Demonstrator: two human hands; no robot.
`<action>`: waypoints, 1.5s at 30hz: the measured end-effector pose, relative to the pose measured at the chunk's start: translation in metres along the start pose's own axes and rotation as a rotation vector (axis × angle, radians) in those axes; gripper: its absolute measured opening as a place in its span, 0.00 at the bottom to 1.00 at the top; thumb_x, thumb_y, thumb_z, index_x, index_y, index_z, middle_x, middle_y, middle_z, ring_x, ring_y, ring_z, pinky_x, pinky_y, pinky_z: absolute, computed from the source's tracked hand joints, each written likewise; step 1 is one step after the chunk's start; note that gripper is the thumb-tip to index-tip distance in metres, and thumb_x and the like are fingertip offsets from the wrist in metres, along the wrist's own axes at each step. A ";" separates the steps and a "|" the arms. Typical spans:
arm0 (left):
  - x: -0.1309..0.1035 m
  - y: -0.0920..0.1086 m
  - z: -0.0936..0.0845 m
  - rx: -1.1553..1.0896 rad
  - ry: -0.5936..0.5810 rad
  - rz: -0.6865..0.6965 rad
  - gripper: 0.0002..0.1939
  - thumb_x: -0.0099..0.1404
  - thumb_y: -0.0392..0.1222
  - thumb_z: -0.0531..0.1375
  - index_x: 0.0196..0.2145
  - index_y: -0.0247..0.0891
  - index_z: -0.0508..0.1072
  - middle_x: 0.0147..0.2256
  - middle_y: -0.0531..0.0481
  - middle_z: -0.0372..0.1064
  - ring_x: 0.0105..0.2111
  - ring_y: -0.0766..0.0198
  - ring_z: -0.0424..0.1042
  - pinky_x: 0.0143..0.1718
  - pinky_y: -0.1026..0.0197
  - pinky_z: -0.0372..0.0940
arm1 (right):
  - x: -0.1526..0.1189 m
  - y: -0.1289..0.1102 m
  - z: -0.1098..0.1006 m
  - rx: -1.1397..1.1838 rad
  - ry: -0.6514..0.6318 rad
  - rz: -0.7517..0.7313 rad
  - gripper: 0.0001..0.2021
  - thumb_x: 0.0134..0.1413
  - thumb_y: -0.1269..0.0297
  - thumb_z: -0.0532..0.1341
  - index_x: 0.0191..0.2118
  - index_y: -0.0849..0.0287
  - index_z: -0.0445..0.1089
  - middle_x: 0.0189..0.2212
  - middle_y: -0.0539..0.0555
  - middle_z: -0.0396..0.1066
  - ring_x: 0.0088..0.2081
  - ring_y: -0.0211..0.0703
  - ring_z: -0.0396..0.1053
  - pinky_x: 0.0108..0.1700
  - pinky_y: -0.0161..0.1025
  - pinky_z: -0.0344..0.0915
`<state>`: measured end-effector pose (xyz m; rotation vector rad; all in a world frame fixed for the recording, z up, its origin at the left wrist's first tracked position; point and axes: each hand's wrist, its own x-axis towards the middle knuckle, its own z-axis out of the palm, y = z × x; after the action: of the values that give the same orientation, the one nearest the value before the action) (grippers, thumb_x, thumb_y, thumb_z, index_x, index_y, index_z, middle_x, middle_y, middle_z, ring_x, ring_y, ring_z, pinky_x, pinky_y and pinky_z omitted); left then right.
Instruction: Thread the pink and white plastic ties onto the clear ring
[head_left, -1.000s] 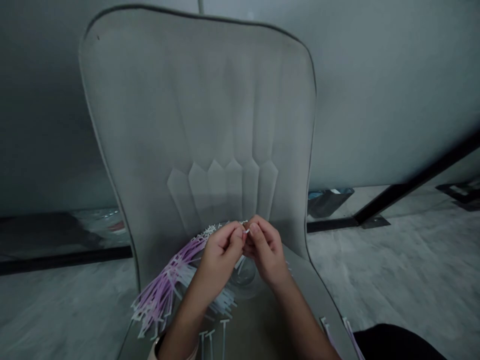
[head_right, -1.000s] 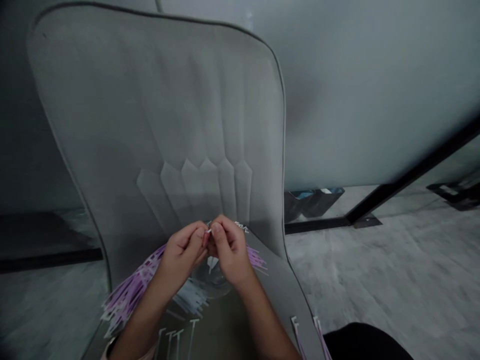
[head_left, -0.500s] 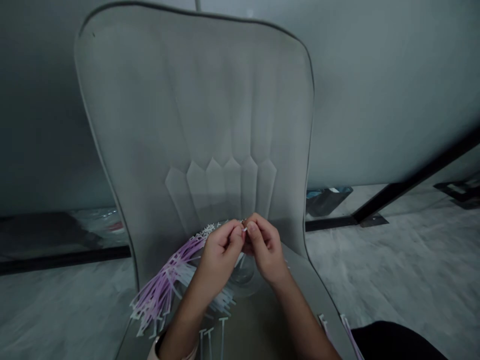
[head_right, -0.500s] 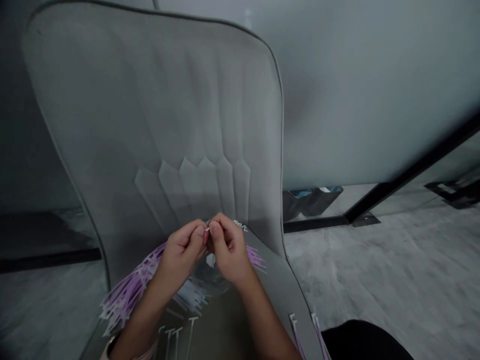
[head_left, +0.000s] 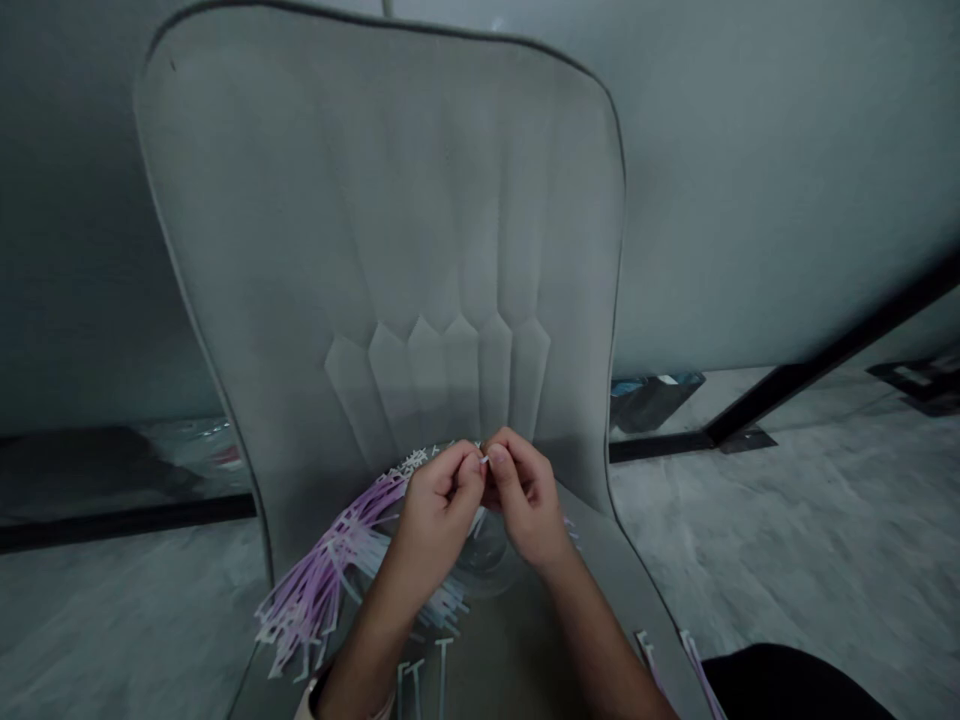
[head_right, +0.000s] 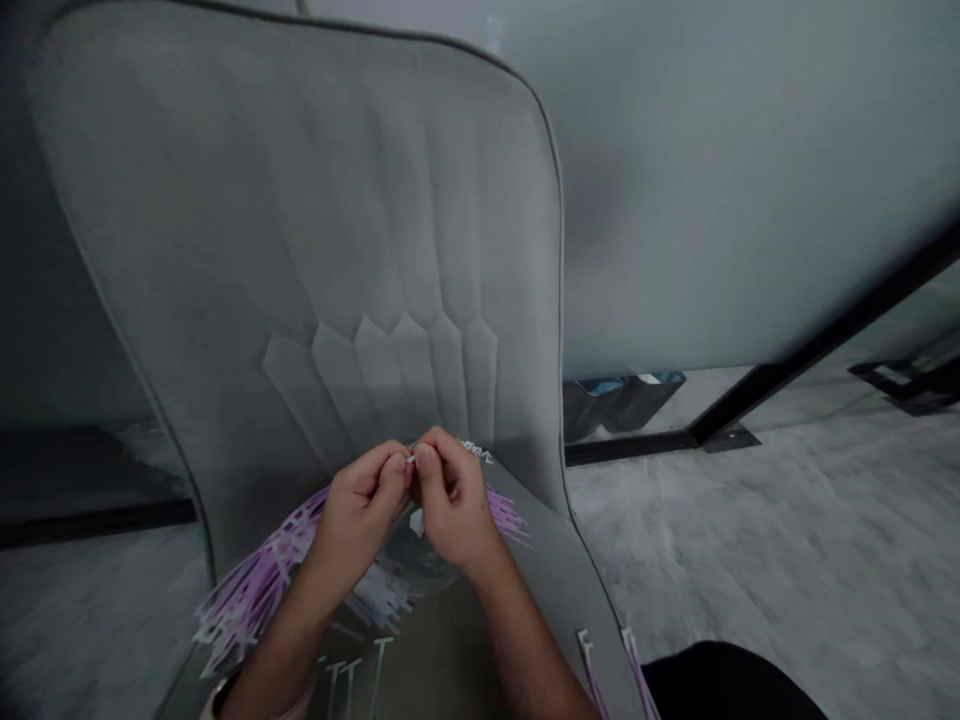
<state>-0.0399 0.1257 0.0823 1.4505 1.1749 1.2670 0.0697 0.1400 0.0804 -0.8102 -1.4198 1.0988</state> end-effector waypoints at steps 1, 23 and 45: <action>0.000 0.001 0.000 0.002 -0.001 0.002 0.17 0.69 0.46 0.50 0.23 0.39 0.58 0.22 0.57 0.50 0.22 0.69 0.48 0.21 0.67 0.49 | 0.000 0.000 0.000 0.005 -0.002 -0.001 0.19 0.64 0.50 0.52 0.26 0.56 0.57 0.19 0.45 0.53 0.21 0.35 0.52 0.22 0.33 0.51; -0.003 0.004 -0.005 -0.053 -0.088 -0.019 0.18 0.71 0.51 0.51 0.26 0.39 0.60 0.23 0.57 0.52 0.22 0.69 0.49 0.21 0.67 0.48 | -0.002 0.004 -0.003 -0.199 0.025 -0.136 0.17 0.68 0.58 0.49 0.26 0.57 0.57 0.21 0.46 0.55 0.23 0.36 0.54 0.26 0.36 0.50; 0.000 0.001 -0.007 0.090 -0.025 -0.052 0.21 0.72 0.51 0.47 0.23 0.40 0.56 0.21 0.58 0.49 0.22 0.68 0.51 0.23 0.64 0.49 | 0.001 0.005 -0.007 -0.366 -0.119 -0.161 0.16 0.67 0.66 0.50 0.25 0.58 0.58 0.20 0.45 0.56 0.22 0.35 0.56 0.28 0.34 0.50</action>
<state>-0.0468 0.1253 0.0838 1.4874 1.2591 1.1707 0.0761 0.1439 0.0761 -0.8792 -1.7862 0.7846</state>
